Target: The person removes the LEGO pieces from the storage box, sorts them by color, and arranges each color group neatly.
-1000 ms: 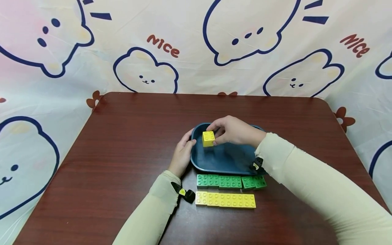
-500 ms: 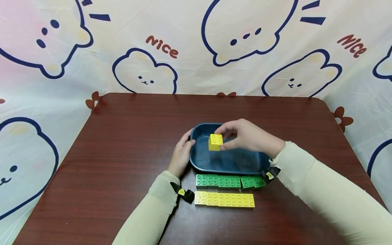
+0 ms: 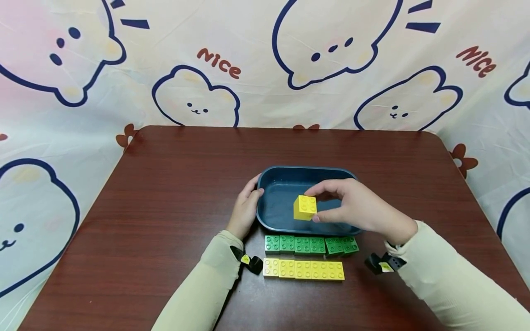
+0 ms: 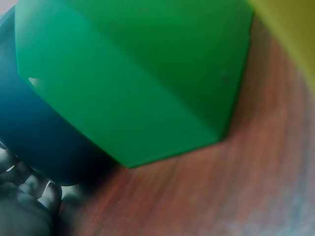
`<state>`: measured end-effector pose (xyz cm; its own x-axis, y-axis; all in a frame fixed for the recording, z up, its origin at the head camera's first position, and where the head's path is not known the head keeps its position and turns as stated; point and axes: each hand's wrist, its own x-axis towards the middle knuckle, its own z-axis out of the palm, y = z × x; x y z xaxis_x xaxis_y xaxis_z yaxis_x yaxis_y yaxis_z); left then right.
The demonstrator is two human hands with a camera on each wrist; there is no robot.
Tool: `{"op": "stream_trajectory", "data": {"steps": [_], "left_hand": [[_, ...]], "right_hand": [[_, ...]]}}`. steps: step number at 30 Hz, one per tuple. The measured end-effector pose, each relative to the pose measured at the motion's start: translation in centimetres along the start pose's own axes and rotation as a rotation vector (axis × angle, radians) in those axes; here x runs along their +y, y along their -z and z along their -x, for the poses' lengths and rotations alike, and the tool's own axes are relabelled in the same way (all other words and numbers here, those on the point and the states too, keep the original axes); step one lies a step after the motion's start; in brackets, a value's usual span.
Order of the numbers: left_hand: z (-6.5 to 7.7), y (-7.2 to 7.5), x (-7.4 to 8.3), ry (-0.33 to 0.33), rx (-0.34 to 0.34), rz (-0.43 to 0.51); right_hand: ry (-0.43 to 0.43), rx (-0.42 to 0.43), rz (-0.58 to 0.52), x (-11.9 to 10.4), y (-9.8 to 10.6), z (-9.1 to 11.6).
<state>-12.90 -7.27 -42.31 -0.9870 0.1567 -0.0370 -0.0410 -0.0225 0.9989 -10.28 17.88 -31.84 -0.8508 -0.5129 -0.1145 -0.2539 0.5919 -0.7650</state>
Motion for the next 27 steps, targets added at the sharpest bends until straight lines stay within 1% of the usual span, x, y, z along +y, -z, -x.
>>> {"op": "stream_trajectory", "data": {"steps": [4, 11, 13, 19, 22, 27], "left_hand": [[0.0, 0.1, 0.0, 0.008, 0.001, -0.002], [-1.1, 0.4, -2.2, 0.014, 0.004, 0.020], [-1.1, 0.4, -2.4, 0.011, 0.005, 0.031], [-1.1, 0.4, -2.6, -0.020, 0.011, 0.047], [-1.1, 0.4, -2.6, -0.021, 0.010, 0.052], [-1.1, 0.4, -2.4, -0.002, -0.005, 0.057]], "right_hand": [[-0.020, 0.023, -0.050, 0.3, -0.5, 1.4], [-0.007, 0.088, -0.085, 0.4, -1.2, 3.7], [-0.001, 0.108, -0.094, 0.5, -1.4, 4.4], [0.041, 0.152, -0.165, 1.0, -2.1, 5.9], [0.037, 0.174, -0.189, 1.4, -2.5, 6.6], [0.032, 0.211, -0.150, 2.0, -3.0, 7.7]]}}
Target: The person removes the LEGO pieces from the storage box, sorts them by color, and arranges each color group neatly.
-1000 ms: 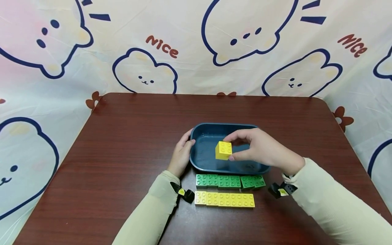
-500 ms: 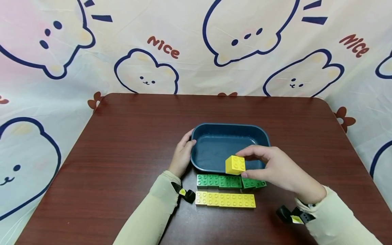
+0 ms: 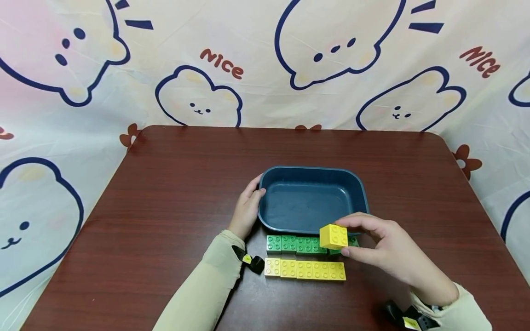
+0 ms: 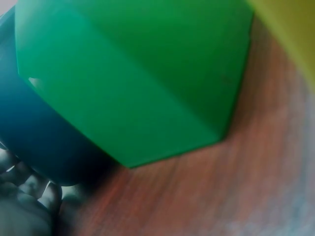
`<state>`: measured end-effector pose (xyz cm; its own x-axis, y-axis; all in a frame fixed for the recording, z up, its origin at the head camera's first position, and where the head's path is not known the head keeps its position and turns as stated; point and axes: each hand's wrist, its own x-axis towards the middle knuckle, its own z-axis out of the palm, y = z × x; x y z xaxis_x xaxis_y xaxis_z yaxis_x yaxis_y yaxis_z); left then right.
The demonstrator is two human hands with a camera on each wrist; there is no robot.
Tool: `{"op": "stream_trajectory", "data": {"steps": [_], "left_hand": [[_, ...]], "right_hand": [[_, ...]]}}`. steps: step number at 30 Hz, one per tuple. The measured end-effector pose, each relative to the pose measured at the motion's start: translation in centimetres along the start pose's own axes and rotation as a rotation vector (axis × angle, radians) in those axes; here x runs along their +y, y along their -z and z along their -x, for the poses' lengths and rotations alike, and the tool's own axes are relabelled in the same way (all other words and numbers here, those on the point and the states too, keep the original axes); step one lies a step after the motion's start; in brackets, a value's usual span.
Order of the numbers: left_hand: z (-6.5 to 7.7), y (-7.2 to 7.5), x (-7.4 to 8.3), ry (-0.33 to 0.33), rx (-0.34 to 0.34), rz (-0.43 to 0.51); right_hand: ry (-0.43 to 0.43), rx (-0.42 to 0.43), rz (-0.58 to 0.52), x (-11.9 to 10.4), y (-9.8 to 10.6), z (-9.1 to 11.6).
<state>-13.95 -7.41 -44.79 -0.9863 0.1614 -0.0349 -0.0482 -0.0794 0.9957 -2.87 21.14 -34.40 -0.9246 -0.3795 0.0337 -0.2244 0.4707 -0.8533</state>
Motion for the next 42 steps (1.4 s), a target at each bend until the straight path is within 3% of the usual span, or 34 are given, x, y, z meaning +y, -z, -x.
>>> {"op": "stream_trajectory", "data": {"steps": [11, 20, 29, 35, 42], "left_hand": [[1.2, -0.6, 2.3, 0.000, 0.002, -0.032], [1.1, -0.6, 2.3, -0.004, 0.003, -0.039], [1.1, -0.6, 2.3, -0.010, 0.006, -0.040], [1.1, -0.5, 2.2, -0.008, 0.003, -0.043], [1.0, -0.5, 2.1, -0.010, -0.001, -0.039]], "right_hand": [[-0.052, 0.097, 0.103, 1.5, -0.3, 3.4], [-0.048, 0.145, 0.127, 3.6, -0.4, 5.5], [-0.188, 0.143, 0.222, 4.8, -0.9, 6.2], [-0.166, 0.123, 0.276, 5.8, -1.5, 6.2], [-0.195, 0.088, 0.256, 6.2, -2.2, 6.0]]}}
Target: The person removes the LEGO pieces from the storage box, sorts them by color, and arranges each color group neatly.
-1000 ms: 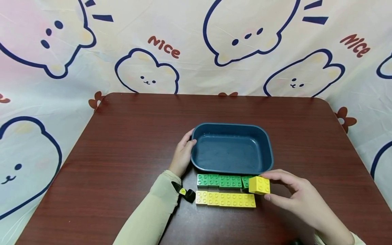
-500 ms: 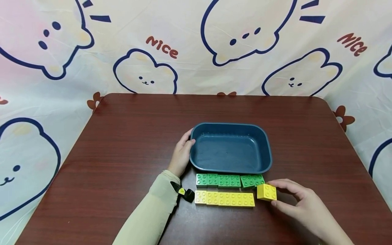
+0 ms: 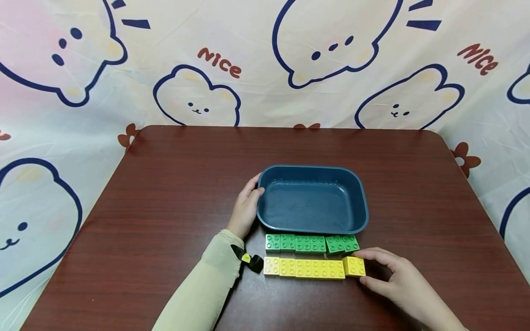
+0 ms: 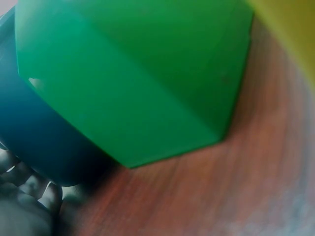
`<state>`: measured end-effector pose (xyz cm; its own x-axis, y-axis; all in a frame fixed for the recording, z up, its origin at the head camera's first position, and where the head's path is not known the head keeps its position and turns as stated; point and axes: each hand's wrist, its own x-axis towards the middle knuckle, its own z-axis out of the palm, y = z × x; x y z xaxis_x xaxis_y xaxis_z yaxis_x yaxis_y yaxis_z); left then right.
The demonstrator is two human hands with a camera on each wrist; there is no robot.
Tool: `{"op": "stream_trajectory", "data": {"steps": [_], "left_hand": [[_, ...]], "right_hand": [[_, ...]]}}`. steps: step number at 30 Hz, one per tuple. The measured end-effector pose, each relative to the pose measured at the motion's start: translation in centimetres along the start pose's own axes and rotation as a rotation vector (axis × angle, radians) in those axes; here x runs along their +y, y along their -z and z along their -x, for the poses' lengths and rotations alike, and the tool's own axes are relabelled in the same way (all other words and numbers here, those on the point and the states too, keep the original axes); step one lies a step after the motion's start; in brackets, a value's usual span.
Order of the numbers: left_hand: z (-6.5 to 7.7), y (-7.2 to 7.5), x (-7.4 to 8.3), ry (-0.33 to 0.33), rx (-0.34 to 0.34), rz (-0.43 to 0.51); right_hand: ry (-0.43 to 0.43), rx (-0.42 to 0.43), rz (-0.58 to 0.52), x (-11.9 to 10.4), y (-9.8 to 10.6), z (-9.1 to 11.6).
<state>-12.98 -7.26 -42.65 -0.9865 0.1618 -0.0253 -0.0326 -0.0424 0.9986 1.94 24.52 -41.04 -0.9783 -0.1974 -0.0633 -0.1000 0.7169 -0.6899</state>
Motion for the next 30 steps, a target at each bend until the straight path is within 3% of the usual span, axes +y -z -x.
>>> {"op": "stream_trajectory", "data": {"steps": [7, 17, 30], "left_hand": [[0.0, -0.1, 0.1, 0.007, 0.004, 0.005], [-1.1, 0.4, -2.1, 0.015, 0.012, -0.003], [-1.0, 0.2, -2.3, -0.039, 0.047, 0.003]], "right_hand": [[0.003, -0.005, 0.013, -0.1, -0.5, 0.0], [-0.002, -0.017, 0.033, 0.0, -0.9, 0.0], [-0.016, -0.033, 0.032, 0.0, -0.9, 0.0]]}}
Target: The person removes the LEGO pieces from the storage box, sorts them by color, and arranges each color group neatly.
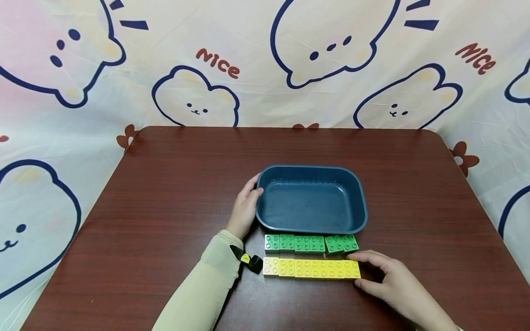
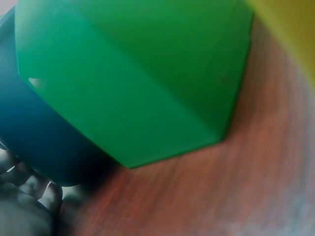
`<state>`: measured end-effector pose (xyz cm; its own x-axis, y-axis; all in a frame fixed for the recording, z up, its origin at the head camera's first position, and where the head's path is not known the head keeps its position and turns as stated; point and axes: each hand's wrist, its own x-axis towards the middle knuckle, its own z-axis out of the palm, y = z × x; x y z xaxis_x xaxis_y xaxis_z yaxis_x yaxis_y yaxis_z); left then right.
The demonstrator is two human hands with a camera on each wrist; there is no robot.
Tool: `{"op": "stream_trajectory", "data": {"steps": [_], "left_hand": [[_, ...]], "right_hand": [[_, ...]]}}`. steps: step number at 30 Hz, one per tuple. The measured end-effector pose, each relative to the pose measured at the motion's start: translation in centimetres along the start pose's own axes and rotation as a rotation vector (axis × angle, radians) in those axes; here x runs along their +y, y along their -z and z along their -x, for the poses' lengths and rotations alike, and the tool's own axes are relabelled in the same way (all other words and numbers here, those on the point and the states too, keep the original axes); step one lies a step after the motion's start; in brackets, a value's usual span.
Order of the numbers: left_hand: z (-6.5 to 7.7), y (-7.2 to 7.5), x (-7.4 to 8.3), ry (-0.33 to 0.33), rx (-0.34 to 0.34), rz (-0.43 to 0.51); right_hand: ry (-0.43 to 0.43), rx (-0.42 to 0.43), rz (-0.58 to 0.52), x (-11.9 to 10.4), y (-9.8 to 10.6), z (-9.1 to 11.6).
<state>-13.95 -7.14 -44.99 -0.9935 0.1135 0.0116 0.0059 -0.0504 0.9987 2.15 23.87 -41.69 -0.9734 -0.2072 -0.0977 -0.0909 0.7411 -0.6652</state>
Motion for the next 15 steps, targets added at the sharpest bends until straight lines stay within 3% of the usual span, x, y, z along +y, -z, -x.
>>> {"op": "stream_trajectory", "data": {"steps": [15], "left_hand": [[0.00, -0.08, -0.21, 0.002, 0.000, -0.011]], "right_hand": [[-0.014, 0.011, 0.003, -0.01, -0.08, 0.22]]}}
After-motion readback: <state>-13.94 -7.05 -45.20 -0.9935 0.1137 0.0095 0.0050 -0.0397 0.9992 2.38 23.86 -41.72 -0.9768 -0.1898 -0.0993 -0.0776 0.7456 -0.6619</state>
